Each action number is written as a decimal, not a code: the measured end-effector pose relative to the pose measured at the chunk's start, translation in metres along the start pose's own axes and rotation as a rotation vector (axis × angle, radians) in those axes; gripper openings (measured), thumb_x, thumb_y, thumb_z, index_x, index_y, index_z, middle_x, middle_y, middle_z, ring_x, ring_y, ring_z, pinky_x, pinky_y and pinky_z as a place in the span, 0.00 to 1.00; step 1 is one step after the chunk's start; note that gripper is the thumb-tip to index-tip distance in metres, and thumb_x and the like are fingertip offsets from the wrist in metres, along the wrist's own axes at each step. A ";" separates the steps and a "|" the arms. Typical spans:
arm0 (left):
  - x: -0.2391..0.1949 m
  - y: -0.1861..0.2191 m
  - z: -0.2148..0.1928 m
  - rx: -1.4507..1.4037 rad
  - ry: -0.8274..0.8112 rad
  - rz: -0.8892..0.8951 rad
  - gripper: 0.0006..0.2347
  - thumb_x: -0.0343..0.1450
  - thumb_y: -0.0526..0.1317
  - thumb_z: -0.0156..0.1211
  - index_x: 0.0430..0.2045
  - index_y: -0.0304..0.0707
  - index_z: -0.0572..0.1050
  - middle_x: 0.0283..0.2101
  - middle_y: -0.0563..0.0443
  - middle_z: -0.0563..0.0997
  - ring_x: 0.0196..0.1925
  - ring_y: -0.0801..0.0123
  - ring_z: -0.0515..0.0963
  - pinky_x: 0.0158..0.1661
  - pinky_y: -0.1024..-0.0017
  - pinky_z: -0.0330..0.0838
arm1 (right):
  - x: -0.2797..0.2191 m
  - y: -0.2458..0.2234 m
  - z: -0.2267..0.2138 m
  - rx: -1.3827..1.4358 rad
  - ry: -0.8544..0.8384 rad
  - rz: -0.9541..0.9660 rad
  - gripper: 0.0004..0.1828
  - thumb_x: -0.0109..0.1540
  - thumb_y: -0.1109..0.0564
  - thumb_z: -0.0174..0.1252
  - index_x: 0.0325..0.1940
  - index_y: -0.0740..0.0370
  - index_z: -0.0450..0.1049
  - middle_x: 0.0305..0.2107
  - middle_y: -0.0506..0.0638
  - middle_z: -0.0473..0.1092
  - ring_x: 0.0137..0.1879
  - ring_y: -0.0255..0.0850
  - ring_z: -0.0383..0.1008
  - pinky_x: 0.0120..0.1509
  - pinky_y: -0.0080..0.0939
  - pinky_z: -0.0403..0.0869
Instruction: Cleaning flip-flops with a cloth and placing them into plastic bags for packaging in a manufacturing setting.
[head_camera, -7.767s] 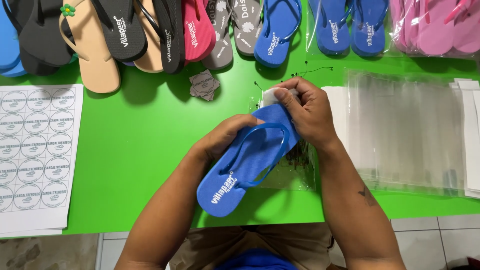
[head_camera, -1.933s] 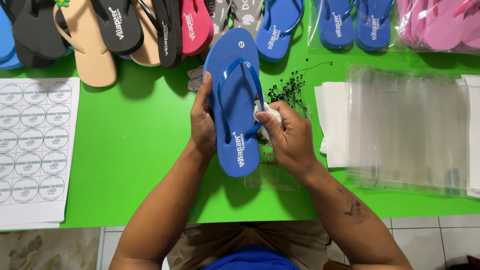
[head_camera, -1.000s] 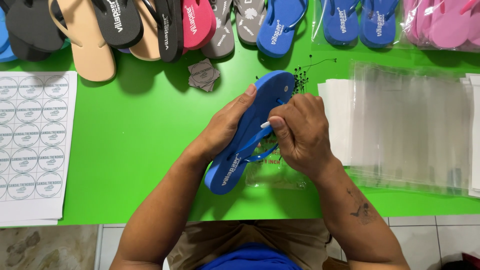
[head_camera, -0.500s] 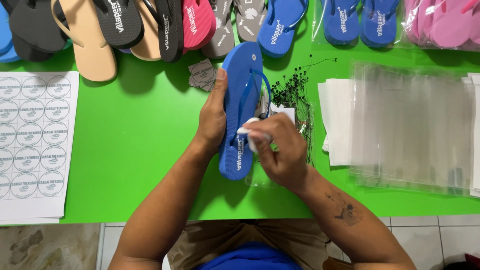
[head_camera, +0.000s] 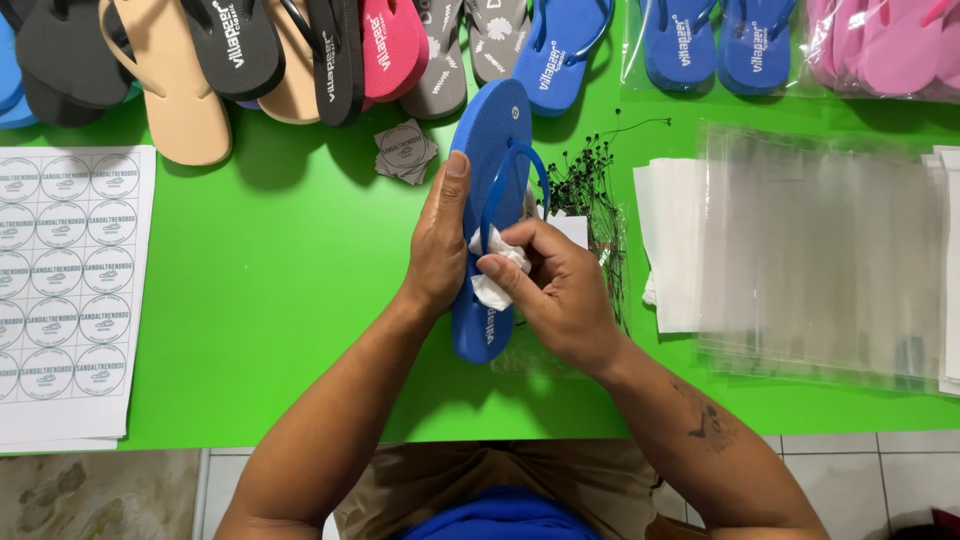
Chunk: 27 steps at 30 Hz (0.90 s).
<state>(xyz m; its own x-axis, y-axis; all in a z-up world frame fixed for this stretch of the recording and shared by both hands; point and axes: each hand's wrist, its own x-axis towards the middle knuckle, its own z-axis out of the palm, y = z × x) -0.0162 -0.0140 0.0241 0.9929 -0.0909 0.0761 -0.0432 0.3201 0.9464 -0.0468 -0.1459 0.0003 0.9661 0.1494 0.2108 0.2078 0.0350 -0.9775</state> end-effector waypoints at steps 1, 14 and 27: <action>0.006 -0.002 -0.002 0.000 0.000 0.003 0.14 0.81 0.51 0.42 0.38 0.45 0.74 0.37 0.58 0.72 0.45 0.78 0.72 0.60 0.68 0.67 | -0.001 0.002 -0.002 0.000 -0.001 -0.003 0.10 0.67 0.60 0.61 0.46 0.72 0.76 0.24 0.52 0.70 0.34 0.31 0.69 0.39 0.34 0.73; 0.052 -0.064 -0.067 -0.379 0.272 -0.255 0.10 0.71 0.40 0.63 0.22 0.39 0.72 0.19 0.45 0.78 0.18 0.66 0.82 0.22 0.74 0.78 | 0.018 0.025 -0.025 -0.270 0.326 -0.293 0.11 0.71 0.56 0.59 0.43 0.69 0.76 0.27 0.54 0.71 0.36 0.33 0.68 0.42 0.39 0.73; 0.022 -0.027 -0.082 0.069 0.357 -0.063 0.06 0.73 0.39 0.63 0.37 0.37 0.81 0.21 0.56 0.77 0.21 0.79 0.80 0.22 0.82 0.77 | 0.024 0.035 -0.036 -0.297 0.355 -0.227 0.11 0.71 0.55 0.61 0.42 0.67 0.76 0.22 0.53 0.66 0.35 0.33 0.66 0.39 0.38 0.72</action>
<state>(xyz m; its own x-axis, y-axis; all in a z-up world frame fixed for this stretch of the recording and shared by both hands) 0.0154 0.0525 -0.0256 0.9692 0.2308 -0.0855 0.0235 0.2589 0.9656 -0.0106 -0.1768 -0.0293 0.8735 -0.1759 0.4539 0.4028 -0.2623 -0.8769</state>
